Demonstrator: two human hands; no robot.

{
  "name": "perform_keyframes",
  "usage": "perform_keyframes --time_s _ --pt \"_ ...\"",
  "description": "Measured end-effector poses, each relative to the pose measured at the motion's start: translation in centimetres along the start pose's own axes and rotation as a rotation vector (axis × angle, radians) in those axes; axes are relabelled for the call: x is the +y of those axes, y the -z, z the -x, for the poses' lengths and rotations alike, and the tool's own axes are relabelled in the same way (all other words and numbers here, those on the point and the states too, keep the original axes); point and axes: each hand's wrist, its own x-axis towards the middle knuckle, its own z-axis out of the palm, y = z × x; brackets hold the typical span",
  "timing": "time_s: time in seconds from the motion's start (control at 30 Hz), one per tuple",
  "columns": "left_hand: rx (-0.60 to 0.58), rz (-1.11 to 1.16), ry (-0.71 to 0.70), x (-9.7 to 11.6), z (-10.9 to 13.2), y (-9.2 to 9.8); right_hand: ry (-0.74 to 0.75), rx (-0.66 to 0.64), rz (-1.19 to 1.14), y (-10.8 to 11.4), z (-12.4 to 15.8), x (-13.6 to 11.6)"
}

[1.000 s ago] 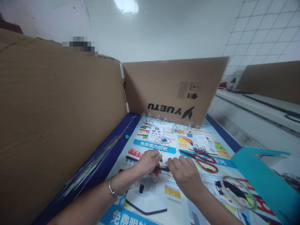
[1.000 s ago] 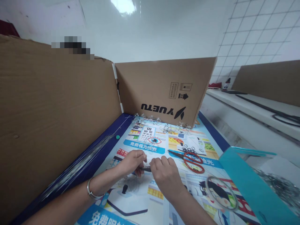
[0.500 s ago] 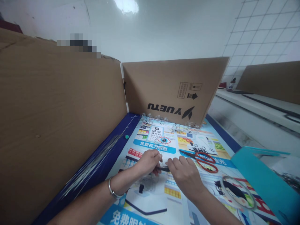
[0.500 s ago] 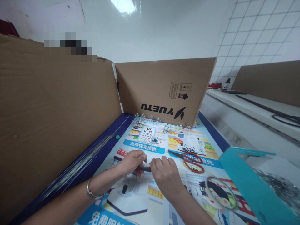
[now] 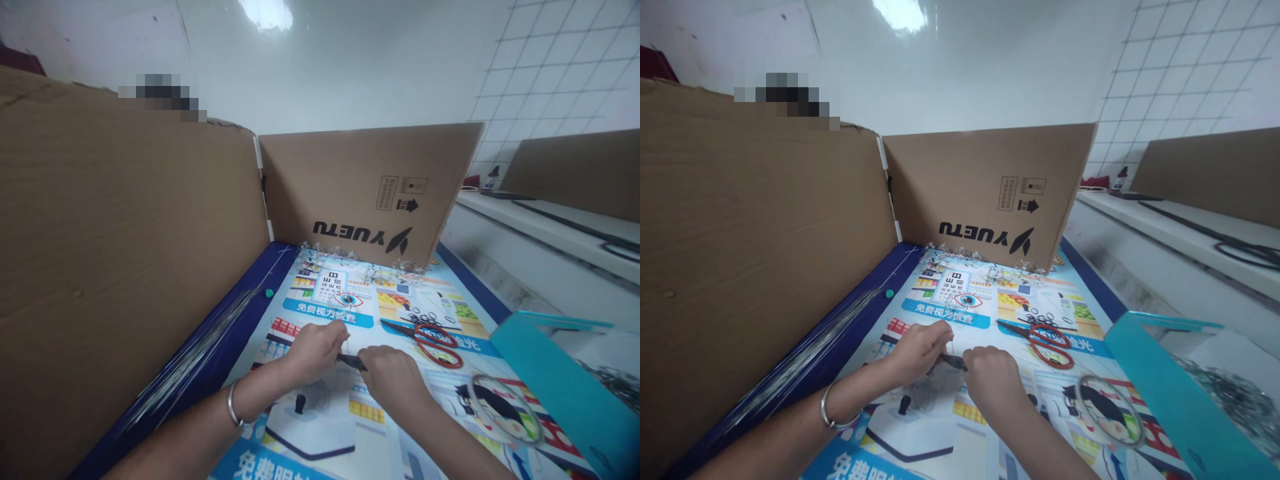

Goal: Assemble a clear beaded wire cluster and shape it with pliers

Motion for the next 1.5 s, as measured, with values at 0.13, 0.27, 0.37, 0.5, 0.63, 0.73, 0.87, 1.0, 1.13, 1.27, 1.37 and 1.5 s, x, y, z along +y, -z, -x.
perform_keyframes --time_s 0.13,0.27,0.37,0.5,0.63,0.73,0.87,1.0,1.13,1.27,1.37,1.5 --pt "-0.02 -0.112 -0.066 -0.2 0.1 -0.1 -0.03 -0.103 -0.059 0.4 0.0 0.1" --pt "-0.034 -0.17 -0.085 -0.4 0.2 -0.8 -0.046 -0.152 -0.12 0.3 0.1 0.3" --pt "-0.039 -0.169 -0.072 -0.2 0.3 -1.2 -0.025 -0.142 -0.193 0.1 0.0 0.7" --pt "0.007 -0.106 0.003 -0.2 -0.1 -0.7 0.077 -0.061 -0.358 -0.3 -0.5 2.0" --pt "0.047 0.004 0.07 -1.0 -0.8 0.0 0.108 0.098 -0.596 -1.6 -0.7 3.4" --pt "0.009 0.068 0.045 -1.3 -1.1 -0.1 -0.038 0.27 -0.778 -2.9 -0.6 3.7" --pt "-0.071 0.093 -0.024 -0.9 -1.3 -0.5 -0.277 0.437 -0.988 -4.4 0.0 3.5" --pt "-0.152 0.089 -0.053 -0.3 -1.7 -1.1 -0.407 0.475 -1.133 -5.1 0.2 3.6" --pt "-0.22 0.068 -0.075 0.1 -2.5 -2.2 -0.477 0.451 -1.216 -5.2 0.1 3.8" --pt "-0.302 0.042 -0.105 0.3 -3.5 -3.6 -0.499 0.41 -1.265 -4.8 -0.1 3.7" --pt "-0.341 0.005 -0.113 0.1 -4.2 -4.4 -0.502 0.387 -1.294 -4.7 -0.1 3.6" --pt "-0.353 -0.054 -0.13 -0.1 -4.7 -5.0 -0.499 0.37 -1.317 -4.7 -0.1 3.6"
